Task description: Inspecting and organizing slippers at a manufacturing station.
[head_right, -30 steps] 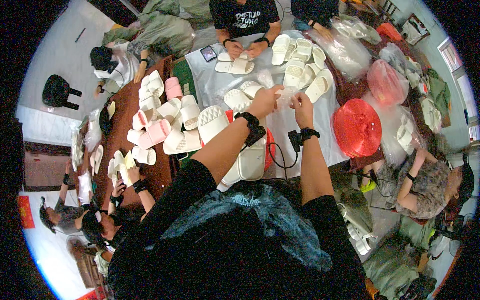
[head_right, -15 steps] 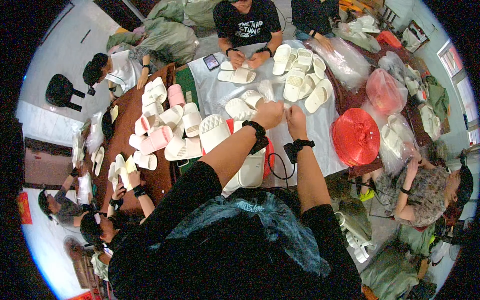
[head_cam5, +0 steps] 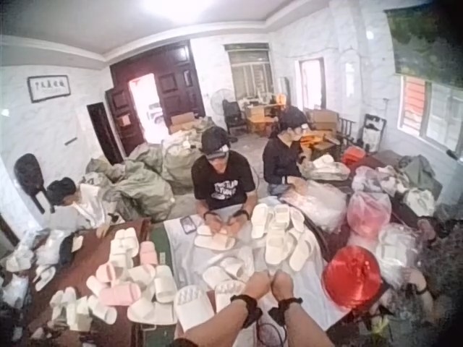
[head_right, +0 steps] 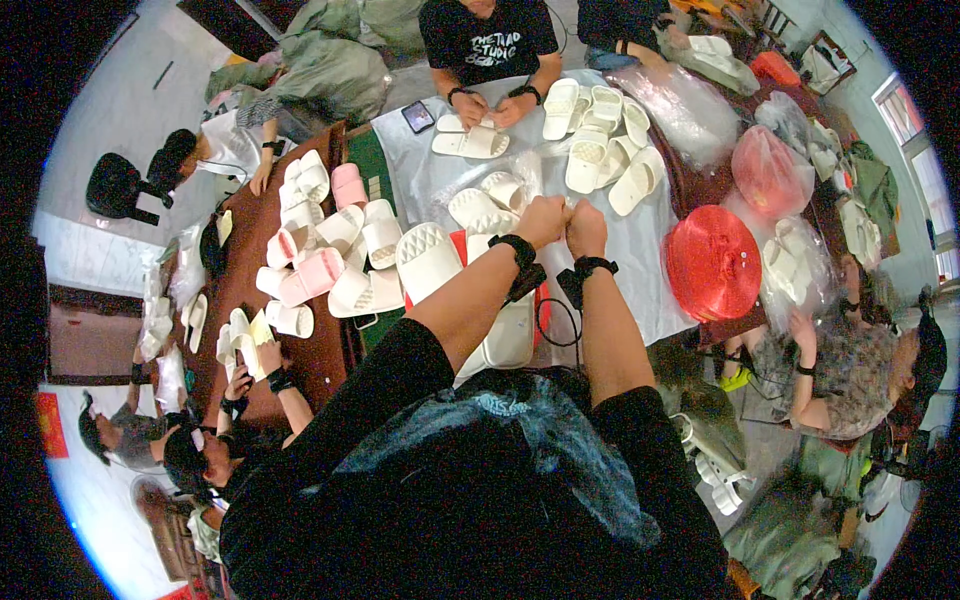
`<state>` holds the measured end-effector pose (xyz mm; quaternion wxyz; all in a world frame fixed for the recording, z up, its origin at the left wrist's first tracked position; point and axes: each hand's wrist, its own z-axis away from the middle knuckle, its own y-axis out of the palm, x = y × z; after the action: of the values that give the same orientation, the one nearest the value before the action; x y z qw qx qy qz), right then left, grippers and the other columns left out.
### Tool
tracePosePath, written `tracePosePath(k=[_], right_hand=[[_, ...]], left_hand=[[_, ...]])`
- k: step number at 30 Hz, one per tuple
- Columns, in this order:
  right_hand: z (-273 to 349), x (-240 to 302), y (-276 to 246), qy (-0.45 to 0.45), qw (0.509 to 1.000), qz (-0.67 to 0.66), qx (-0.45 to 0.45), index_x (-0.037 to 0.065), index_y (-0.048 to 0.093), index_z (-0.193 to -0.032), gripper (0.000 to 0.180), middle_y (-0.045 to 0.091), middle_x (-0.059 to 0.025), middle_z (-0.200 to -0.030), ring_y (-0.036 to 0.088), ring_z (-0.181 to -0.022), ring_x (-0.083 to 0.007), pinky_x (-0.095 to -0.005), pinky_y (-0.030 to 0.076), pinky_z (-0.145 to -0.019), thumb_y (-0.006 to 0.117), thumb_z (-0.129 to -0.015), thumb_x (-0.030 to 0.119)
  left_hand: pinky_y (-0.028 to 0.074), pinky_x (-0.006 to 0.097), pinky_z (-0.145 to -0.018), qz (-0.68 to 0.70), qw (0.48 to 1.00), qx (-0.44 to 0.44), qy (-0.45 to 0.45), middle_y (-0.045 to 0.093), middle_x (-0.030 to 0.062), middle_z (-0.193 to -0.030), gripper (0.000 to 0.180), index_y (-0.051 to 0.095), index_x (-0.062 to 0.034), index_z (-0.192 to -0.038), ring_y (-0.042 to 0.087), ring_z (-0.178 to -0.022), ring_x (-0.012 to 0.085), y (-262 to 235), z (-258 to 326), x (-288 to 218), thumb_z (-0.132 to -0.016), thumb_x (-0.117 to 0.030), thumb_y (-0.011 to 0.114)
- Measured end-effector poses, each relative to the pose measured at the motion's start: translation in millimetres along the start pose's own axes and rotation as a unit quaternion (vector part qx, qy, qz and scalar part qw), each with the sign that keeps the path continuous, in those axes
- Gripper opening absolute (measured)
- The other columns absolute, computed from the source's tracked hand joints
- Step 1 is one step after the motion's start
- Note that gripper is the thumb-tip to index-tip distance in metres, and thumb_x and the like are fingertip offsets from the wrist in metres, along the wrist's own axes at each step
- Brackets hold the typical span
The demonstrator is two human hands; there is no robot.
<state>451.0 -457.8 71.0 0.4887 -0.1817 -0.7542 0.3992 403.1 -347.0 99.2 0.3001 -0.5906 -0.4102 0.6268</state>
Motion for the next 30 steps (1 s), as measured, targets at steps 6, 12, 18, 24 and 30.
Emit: tracePosePath(k=[6,12,18,24,30], right_hand=[[-0.5,-5.8,-1.5,-0.011,1.000,-0.018,-0.022,-0.002,0.054,-0.078,0.018,0.061,-0.0272,-0.073,0.060,-0.074,-0.0478,-0.0538,0.047,-0.065,0.059,-0.084,0.015],[-3.2,-6.3,-8.4,-0.013,1.000,0.006,0.015,-0.004,0.059,-0.083,0.026,0.064,-0.0293,-0.084,0.063,-0.084,-0.0466,-0.0522,0.050,-0.072,0.058,-0.084,0.022],[-10.9,-15.8,-34.7,0.054,0.992,-0.109,0.033,-0.003,0.064,-0.092,0.023,0.068,-0.0219,-0.085,0.066,-0.081,-0.0360,-0.0423,0.051,-0.074,0.059,-0.087,0.019],[-7.1,-11.6,-44.9,0.096,0.939,-0.324,0.059,0.000,0.067,-0.092,0.016,0.069,-0.0073,-0.081,0.063,-0.074,-0.0140,-0.0298,0.051,-0.070,0.071,-0.082,0.011],[-9.9,0.1,-24.8,0.103,0.957,-0.259,0.079,-0.002,0.065,-0.087,0.024,0.067,-0.0096,-0.076,0.061,-0.067,-0.0148,-0.0302,0.050,-0.066,0.074,-0.081,0.019]], left_hand=[[0.055,0.045,-0.074,0.056,0.997,-0.033,0.037,0.067,0.0219,-0.078,0.028,0.064,0.0004,-0.082,0.068,-0.077,0.0373,-4.5,7.5,-4.2,-0.090,-0.024,0.052],[0.055,0.044,-0.075,0.006,0.999,0.026,0.038,0.062,0.0186,-0.094,0.014,0.070,-0.0047,-0.090,0.065,-0.083,0.0366,-6.9,6.7,-7.9,-0.082,-0.013,0.062],[0.053,0.035,-0.052,0.399,0.912,-0.023,-0.095,0.065,0.0144,-0.058,0.019,0.059,0.0018,-0.089,0.067,-0.051,0.0245,-13.0,7.9,-6.8,-0.095,-0.015,0.051],[0.053,0.032,-0.049,0.412,0.906,-0.035,-0.096,0.066,0.0128,-0.062,0.011,0.059,-0.0005,-0.094,0.067,-0.053,0.0194,-27.0,4.5,1.8,-0.095,-0.010,0.053],[0.053,0.033,-0.051,0.302,0.950,-0.068,-0.040,0.066,0.0117,-0.064,0.009,0.057,-0.0010,-0.091,0.068,-0.056,0.0189,-31.0,7.5,-0.2,-0.095,-0.007,0.053]])
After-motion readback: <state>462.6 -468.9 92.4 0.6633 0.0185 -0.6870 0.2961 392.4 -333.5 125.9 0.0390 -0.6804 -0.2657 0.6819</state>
